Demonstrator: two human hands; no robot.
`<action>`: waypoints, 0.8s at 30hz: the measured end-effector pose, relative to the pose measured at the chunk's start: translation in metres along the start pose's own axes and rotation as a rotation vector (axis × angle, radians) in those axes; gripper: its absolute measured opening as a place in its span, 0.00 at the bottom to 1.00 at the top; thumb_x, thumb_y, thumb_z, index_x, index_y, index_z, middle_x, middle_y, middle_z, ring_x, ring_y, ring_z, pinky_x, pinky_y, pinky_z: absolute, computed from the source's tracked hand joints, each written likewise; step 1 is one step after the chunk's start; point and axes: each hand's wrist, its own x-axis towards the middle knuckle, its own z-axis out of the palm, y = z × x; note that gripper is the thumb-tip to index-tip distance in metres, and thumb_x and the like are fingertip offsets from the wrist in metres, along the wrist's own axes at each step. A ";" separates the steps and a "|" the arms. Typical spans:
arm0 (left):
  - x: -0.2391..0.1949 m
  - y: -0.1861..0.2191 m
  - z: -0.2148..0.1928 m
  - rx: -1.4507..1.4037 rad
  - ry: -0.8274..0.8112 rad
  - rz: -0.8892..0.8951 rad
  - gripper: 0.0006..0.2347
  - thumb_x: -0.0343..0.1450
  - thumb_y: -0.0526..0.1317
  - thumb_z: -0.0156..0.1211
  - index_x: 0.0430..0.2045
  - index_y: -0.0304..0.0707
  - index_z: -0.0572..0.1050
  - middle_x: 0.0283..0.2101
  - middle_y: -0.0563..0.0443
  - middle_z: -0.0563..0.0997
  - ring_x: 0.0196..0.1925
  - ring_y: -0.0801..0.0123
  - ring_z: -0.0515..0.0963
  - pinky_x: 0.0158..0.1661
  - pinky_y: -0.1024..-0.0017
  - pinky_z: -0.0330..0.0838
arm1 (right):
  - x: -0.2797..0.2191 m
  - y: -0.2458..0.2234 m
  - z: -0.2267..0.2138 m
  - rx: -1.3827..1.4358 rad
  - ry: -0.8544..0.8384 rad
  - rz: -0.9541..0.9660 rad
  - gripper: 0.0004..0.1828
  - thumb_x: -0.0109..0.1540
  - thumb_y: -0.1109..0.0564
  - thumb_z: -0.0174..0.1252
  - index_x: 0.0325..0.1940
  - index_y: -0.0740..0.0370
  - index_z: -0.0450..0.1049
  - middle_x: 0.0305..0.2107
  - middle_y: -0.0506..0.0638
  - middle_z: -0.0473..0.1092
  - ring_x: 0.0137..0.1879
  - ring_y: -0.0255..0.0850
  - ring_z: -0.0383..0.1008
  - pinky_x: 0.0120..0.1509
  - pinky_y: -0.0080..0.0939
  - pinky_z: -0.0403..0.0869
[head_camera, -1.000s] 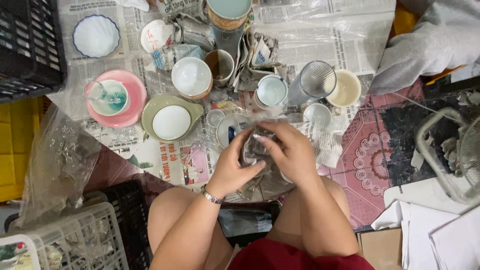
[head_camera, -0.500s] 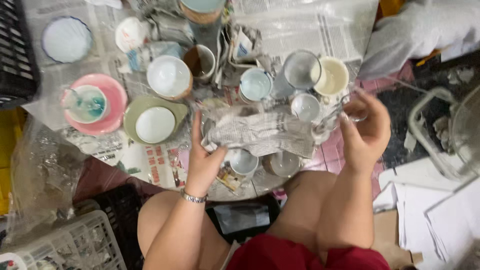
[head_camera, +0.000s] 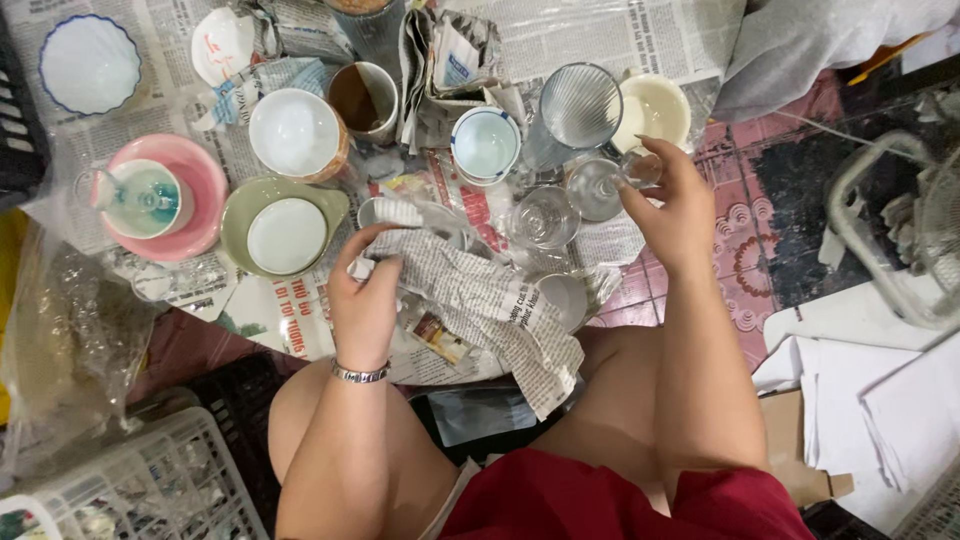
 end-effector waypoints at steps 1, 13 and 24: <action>0.000 -0.002 0.000 -0.010 0.000 -0.043 0.16 0.71 0.32 0.61 0.55 0.32 0.78 0.35 0.50 0.77 0.30 0.74 0.70 0.32 0.75 0.63 | 0.001 0.000 0.002 0.013 -0.017 0.011 0.31 0.61 0.63 0.69 0.67 0.62 0.68 0.49 0.53 0.76 0.55 0.38 0.79 0.55 0.37 0.79; 0.001 0.000 0.003 0.029 -0.114 0.265 0.13 0.70 0.32 0.59 0.48 0.29 0.78 0.44 0.50 0.84 0.47 0.73 0.80 0.51 0.76 0.72 | 0.002 -0.013 0.012 -0.235 -0.147 0.075 0.34 0.57 0.57 0.70 0.66 0.60 0.69 0.54 0.59 0.75 0.58 0.49 0.77 0.61 0.46 0.75; -0.050 0.016 0.003 0.512 -0.104 0.855 0.14 0.64 0.31 0.64 0.44 0.34 0.80 0.44 0.41 0.84 0.45 0.52 0.83 0.46 0.63 0.76 | -0.081 -0.061 -0.010 -0.403 -0.002 -0.324 0.40 0.59 0.54 0.71 0.73 0.63 0.65 0.65 0.64 0.68 0.70 0.59 0.67 0.74 0.54 0.66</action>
